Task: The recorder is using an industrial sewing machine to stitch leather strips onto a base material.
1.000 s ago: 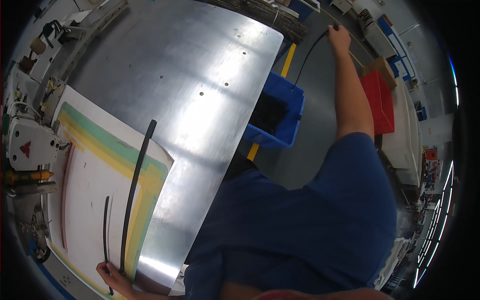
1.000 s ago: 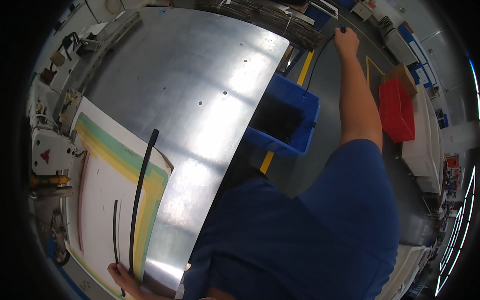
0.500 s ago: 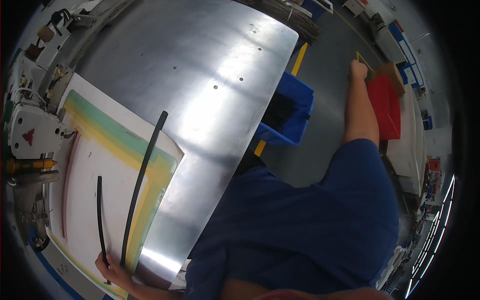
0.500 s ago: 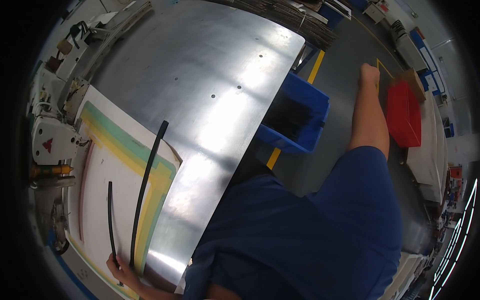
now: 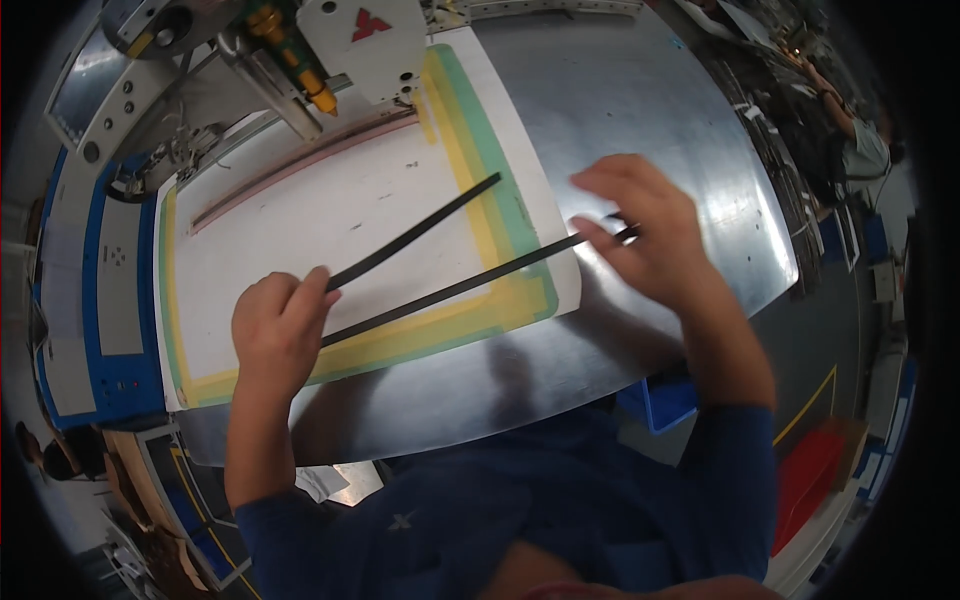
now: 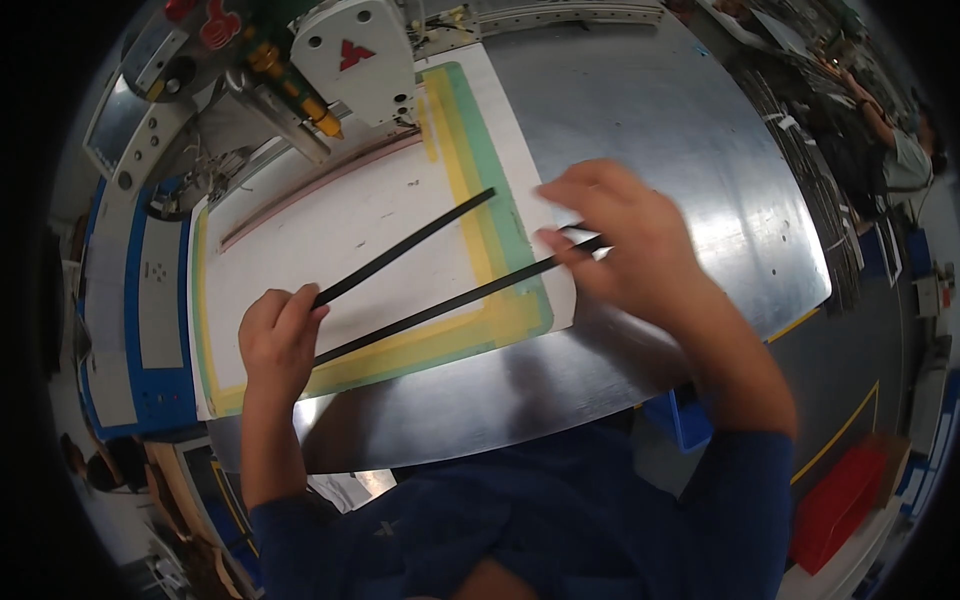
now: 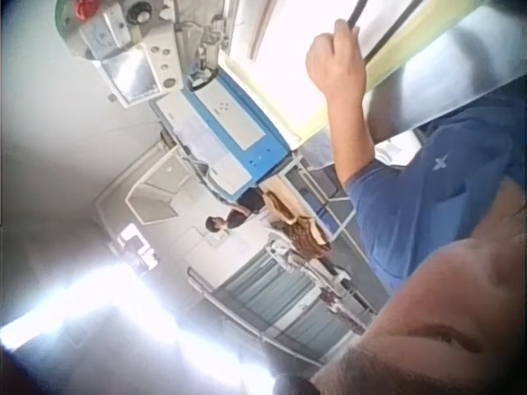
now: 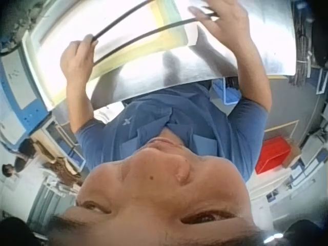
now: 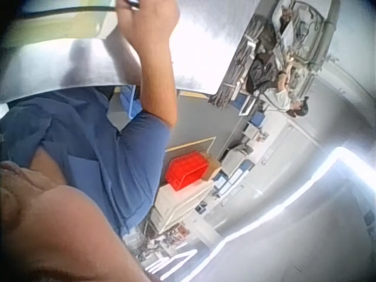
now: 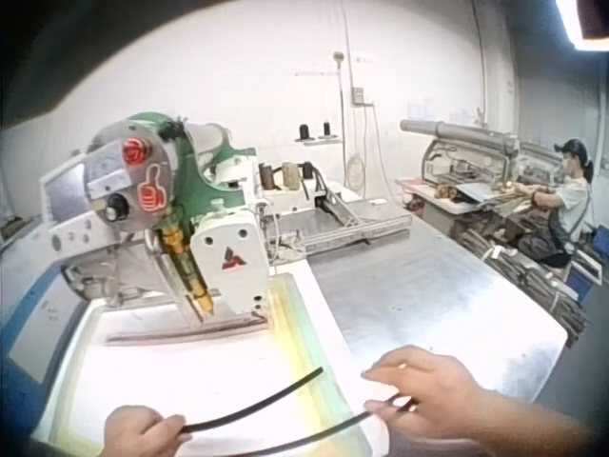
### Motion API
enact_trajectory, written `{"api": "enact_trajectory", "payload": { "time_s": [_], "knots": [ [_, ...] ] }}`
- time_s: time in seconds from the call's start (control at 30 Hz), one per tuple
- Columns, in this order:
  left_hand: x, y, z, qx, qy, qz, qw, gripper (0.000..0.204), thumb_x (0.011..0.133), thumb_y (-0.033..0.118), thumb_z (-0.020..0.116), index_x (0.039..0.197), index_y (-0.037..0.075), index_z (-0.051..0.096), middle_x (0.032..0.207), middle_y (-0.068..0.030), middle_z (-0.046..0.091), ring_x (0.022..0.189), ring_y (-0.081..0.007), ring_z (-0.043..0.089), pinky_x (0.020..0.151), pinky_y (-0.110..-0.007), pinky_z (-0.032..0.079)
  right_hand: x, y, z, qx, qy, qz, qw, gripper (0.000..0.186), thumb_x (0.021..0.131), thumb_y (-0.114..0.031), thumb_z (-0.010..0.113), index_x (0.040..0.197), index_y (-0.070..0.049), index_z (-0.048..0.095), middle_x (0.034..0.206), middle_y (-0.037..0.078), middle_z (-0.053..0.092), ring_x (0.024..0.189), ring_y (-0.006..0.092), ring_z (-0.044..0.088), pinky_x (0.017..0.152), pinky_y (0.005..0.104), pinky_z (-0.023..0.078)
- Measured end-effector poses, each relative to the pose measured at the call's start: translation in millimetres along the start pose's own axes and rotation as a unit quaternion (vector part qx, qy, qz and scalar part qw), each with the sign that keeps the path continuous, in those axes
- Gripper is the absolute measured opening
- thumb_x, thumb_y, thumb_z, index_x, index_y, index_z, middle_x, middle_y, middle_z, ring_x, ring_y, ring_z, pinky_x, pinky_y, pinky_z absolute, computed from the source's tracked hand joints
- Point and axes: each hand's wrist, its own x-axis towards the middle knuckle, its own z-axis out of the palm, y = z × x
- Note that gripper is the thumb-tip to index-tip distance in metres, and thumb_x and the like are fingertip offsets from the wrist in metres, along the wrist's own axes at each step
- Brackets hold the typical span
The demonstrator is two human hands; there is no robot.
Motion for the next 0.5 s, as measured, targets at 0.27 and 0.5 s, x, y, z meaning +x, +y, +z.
{"api": "enact_trajectory", "payload": {
  "time_s": [0.27,0.5],
  "knots": [
    [18,13,-3,-0.04,-0.017,0.052,0.998,0.03,0.083,0.026,0.083,0.11,0.014,0.074,0.073,-0.0021,0.05,0.064,-0.022,0.054,0.058,-0.039,0.041,34,-50,59,-0.006,-0.218,-0.11,0.97,0.037,0.082,-0.008,0.078,0.118,-0.011,0.07,0.094,0.005,0.07,0.075,0.0274,0.07,0.063,0.0378,0.056],
    [-6,-33,8,-0.12,-0.125,-0.101,0.98,0.025,0.09,0.021,0.079,0.111,0.008,0.073,0.085,-0.0086,0.065,0.075,-0.0301,0.063,0.069,-0.041,0.051,35,11,36,-0.086,-0.194,-0.015,0.977,0.014,0.091,-0.014,0.073,0.105,-0.013,0.071,0.089,0.006,0.068,0.081,0.0309,0.07,0.07,0.0415,0.055]
  ]
}}
